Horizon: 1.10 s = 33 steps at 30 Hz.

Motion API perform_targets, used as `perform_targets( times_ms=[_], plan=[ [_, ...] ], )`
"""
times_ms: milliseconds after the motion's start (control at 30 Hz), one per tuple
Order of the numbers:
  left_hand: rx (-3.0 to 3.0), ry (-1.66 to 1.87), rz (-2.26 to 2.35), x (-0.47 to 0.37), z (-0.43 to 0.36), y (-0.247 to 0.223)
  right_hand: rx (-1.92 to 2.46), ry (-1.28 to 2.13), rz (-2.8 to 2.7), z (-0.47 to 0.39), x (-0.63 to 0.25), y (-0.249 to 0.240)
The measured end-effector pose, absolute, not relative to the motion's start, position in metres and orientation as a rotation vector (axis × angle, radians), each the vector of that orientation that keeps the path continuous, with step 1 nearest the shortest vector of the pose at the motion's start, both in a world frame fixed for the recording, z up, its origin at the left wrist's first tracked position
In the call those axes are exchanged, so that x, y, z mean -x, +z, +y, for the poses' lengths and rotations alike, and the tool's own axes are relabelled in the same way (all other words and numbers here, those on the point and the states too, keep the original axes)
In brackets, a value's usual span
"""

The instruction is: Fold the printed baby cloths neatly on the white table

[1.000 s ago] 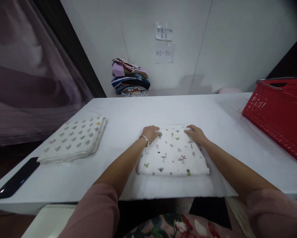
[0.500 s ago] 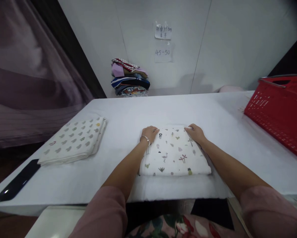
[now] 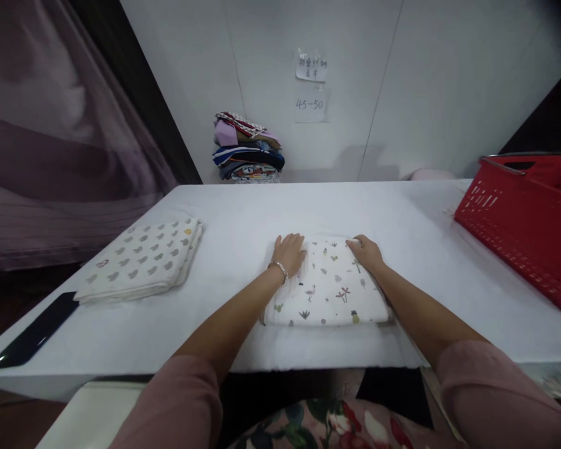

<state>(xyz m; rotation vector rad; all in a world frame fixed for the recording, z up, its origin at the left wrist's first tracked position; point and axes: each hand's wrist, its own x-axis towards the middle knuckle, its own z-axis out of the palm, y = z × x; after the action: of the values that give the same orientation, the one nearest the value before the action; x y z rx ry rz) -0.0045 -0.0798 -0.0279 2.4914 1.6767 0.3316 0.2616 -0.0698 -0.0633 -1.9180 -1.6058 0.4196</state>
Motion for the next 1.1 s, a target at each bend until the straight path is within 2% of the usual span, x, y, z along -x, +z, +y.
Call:
perform_targets(
  times_ms=[200, 333, 467, 600, 767, 933, 1100],
  plan=[
    [-2.460, 0.130, 1.593, 0.001, -0.110, -0.044, 1.956, 0.377, -1.681, -0.068, -0.263, -0.060],
    [-2.426, 0.122, 1.635, 0.001, -0.107, -0.051, 1.939, 0.078, -1.851, -0.077, -0.253, -0.055],
    [-2.414, 0.162, 1.670, -0.001, -0.105, -0.053, 1.712, -0.136, -2.178, -0.105, -0.232, -0.056],
    [-2.398, 0.186, 1.679, -0.003, -0.107, -0.054, 1.656, 0.037, -2.457, -0.122, -0.218, -0.064],
    [-2.384, 0.311, 1.674, 0.000, -0.107, -0.049, 1.729, 0.114, -2.461, -0.119, -0.217, -0.066],
    [-2.024, 0.653, 2.136, 0.021, -0.099, -0.039, 1.746, 0.128, -2.457, -0.118, -0.218, -0.065],
    [-1.722, 0.599, 2.221, 0.041, -0.087, -0.041, 1.754, 0.151, -2.447, -0.118, -0.217, -0.066]
  ],
)
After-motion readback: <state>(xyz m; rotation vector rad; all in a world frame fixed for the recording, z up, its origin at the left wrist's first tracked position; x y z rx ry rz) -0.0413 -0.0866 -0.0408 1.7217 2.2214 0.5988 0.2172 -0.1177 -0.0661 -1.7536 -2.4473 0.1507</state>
